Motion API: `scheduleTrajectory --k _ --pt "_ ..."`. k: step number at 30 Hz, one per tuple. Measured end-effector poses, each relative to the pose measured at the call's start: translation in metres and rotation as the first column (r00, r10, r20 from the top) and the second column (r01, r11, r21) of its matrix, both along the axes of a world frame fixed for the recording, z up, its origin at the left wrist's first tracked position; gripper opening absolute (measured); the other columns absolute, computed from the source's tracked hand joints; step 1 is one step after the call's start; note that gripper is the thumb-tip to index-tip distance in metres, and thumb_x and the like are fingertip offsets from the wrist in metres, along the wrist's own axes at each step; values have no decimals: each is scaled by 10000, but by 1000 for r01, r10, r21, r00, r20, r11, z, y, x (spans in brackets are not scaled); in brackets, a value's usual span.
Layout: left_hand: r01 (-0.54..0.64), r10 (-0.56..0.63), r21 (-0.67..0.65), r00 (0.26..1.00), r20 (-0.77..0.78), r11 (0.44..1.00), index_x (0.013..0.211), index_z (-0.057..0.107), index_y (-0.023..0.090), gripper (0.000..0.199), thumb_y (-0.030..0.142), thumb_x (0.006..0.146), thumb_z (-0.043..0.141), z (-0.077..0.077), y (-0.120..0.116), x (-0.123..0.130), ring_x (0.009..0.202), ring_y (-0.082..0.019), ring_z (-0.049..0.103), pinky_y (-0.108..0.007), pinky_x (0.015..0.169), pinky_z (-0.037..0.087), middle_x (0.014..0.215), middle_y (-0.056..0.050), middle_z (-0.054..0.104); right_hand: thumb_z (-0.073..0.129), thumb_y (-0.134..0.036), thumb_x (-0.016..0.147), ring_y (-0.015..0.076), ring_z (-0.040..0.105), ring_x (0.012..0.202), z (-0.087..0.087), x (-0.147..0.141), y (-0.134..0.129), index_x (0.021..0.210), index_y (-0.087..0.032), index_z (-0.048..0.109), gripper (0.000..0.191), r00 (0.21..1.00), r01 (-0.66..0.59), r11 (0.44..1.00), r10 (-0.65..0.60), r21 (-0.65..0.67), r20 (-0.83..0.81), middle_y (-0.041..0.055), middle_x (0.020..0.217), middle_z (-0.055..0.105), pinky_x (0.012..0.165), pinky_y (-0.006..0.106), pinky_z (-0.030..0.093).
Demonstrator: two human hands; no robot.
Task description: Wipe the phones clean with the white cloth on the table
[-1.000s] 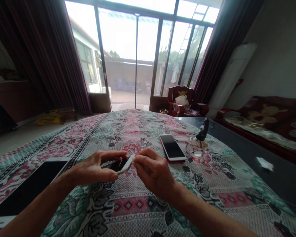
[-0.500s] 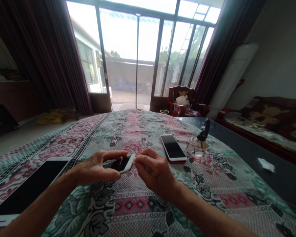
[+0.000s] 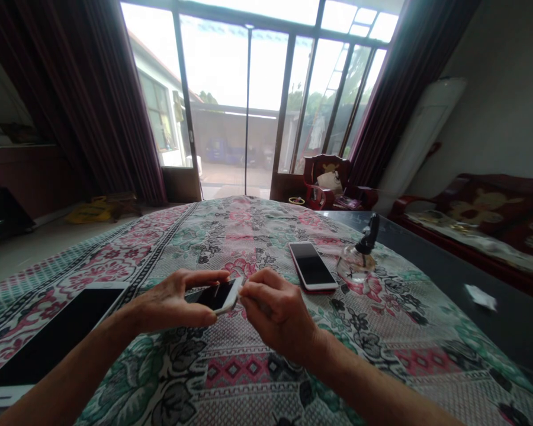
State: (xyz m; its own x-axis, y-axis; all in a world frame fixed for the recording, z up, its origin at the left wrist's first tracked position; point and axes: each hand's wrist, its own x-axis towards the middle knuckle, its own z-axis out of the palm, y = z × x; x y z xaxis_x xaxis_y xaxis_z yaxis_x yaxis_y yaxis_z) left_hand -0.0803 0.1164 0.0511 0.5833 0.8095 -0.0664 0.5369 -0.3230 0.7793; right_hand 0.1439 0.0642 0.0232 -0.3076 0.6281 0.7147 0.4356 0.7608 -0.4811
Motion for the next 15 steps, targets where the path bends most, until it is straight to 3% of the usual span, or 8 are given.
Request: scheduleTrajectory --k 5,15 --pt "31 -31 -6 999 15 1000 1258 568 277 644 301 625 685 0 0 -1 1173 -287 534 -411 1042 372 1262 -17 614 523 -157 858 125 548 737 -3 1 3 901 -170 660 143 998 56 998 -56 -5 -8 43 844 568 648 271 483" --pt "-3 3 4 1000 -19 1000 1246 584 271 642 308 612 679 6 -5 3 1135 -309 557 -425 1010 402 1229 -20 634 520 -154 854 127 551 732 -3 -1 1 902 -186 654 146 998 52 999 -52 -2 -23 39 836 568 645 274 485"
